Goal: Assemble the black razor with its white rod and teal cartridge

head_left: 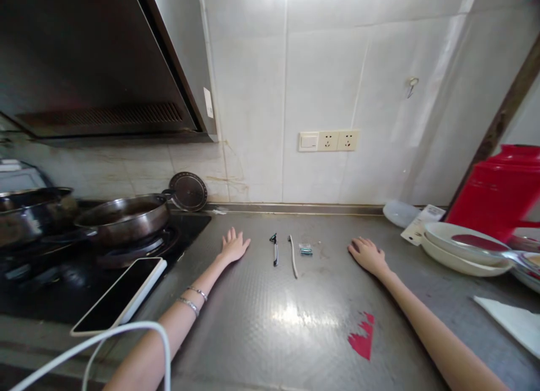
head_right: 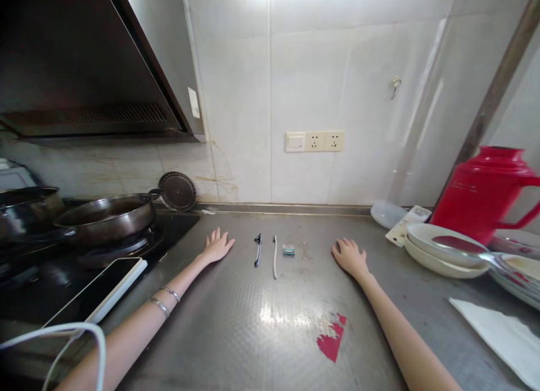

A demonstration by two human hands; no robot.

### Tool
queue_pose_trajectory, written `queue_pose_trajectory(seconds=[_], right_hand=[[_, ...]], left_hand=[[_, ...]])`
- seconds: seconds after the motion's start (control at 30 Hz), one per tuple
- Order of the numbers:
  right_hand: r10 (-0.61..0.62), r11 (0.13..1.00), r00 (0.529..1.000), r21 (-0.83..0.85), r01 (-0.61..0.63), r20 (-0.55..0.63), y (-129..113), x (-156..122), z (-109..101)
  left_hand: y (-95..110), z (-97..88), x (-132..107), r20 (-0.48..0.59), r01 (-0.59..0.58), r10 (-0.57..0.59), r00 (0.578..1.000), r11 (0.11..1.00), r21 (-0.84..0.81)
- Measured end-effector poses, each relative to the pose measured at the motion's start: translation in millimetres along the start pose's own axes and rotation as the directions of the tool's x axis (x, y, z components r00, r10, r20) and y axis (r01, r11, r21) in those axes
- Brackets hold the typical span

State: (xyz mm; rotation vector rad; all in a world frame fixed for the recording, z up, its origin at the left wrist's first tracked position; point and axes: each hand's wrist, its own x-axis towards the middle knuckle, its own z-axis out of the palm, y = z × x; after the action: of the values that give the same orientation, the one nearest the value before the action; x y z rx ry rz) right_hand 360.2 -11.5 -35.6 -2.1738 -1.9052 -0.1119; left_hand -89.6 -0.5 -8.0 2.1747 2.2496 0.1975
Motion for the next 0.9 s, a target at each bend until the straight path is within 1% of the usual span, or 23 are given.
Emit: queue_pose_trajectory(seconds=[0.17, 0.3, 0.4, 0.6, 0.9], right_hand=[[-0.015, 0.999, 0.999, 0.038, 0.016, -0.028, 0, -3, -1], [-0.02, 0.999, 0.999, 0.024, 0.021, -0.044, 1, -3, 0], [-0.019, 1.0, 0.999, 0.006, 0.02, -0.037, 1, -3, 1], [-0.009, 1.0, 1.0, -0.022, 0.008, -0.025, 2, -1, 3], [-0.008, 1.0, 0.999, -0.002, 0.008, -0.044, 4, 1, 7]], left_hand=[[4, 3.4, 4, -0.032, 0.039, -0.039, 0.999, 0.999, -0.002], [5, 9.7, 5, -0.107, 0.064, -0.063, 0.992, 0.998, 0.004], [5, 12.4, 5, -0.132, 0.06, -0.059, 0.99, 0.998, 0.003], [4, 12.7, 5, -0.132, 0.024, -0.018, 0.991, 0.999, 0.044], [3, 17.2, 6, -0.166, 0.002, 0.008, 0.986, 0.998, 0.059]])
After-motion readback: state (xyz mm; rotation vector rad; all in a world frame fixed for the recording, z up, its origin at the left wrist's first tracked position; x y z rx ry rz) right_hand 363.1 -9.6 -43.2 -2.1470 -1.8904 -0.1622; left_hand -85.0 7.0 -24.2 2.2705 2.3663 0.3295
